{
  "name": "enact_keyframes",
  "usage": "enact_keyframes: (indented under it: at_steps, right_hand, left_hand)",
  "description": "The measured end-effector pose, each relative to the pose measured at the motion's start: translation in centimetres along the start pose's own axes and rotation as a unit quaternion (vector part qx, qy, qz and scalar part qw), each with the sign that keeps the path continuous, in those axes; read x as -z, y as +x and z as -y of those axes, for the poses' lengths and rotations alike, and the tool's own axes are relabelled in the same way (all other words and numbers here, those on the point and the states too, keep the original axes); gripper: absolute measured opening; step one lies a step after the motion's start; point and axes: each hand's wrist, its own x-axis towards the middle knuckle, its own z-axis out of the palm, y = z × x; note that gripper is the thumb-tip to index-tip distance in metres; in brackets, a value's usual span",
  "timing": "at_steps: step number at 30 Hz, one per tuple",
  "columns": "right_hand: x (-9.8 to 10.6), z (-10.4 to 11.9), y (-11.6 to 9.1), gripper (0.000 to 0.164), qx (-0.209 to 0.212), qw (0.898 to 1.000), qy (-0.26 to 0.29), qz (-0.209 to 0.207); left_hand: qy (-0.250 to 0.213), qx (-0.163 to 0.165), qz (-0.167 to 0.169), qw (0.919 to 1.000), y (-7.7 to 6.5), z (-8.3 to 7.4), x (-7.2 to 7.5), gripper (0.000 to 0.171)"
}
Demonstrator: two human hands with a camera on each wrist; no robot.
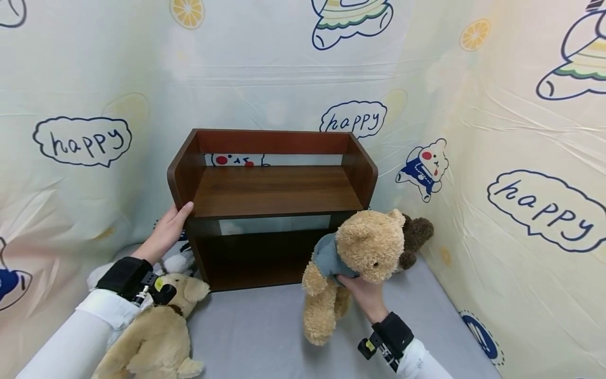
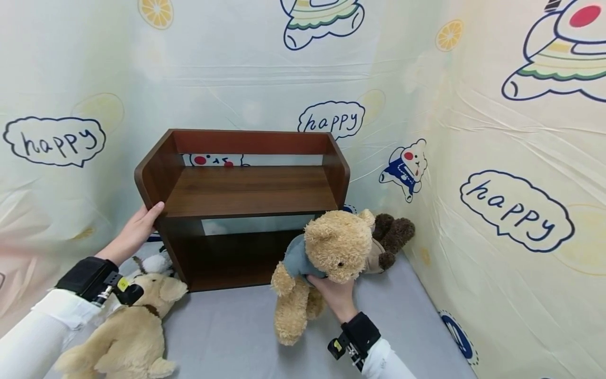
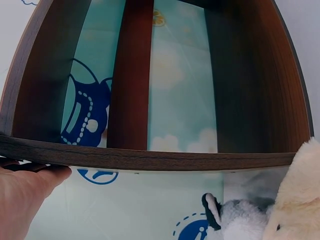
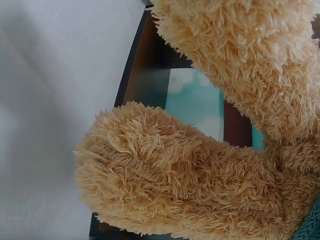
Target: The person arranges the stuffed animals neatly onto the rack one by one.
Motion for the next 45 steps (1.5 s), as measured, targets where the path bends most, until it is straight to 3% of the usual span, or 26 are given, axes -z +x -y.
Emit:
enact_keyframes:
  at_steps: [3, 8, 18, 22, 30, 35, 45]
  right_hand:
    - [-0.4, 0.3, 0.0, 0.064, 0.003, 1.0, -0.005, 0.009]
    - [-1.1, 0.8, 0.2, 0.062, -0.027, 0.999, -0.007, 0.024]
    - [-3.1, 1.4, 0.3, 0.067, -0.046, 0.999, -0.016, -0.005]
    - [-3.6, 1.6, 0.3, 0.064, -0.07, 0.997, -0.017, 0.0]
    - [-5.0, 1.9, 0.3, 0.06, -0.133, 0.991, 0.031, 0.018]
    - [-5.8, 1.9, 0.2, 0.057, -0.123, 0.991, 0.057, 0.016]
    - [-7.1, 1.6, -0.3, 0.046, -0.064, 0.998, 0.02, 0.01]
  left_hand:
    - [0.0, 0.0, -0.001, 1.0, -0.1, 0.1, 0.0, 0.068]
    - [-0.003, 0.003, -0.002, 1.0, -0.2, 0.2, 0.1, 0.069]
    - [-0.001, 0.007, -0.012, 0.9999, -0.4, 0.3, 0.3, 0.069]
    - [0.0, 0.009, -0.012, 0.9999, -0.5, 0.3, 0.3, 0.07]
    - [0.003, 0.011, -0.012, 0.9999, -0.4, 0.3, 0.3, 0.07]
    - [-0.004, 0.005, -0.011, 0.9999, -0.4, 0.2, 0.1, 0.068]
    - [-0.007, 0.005, -0.016, 0.9998, -0.3, -0.1, -0.1, 0.069]
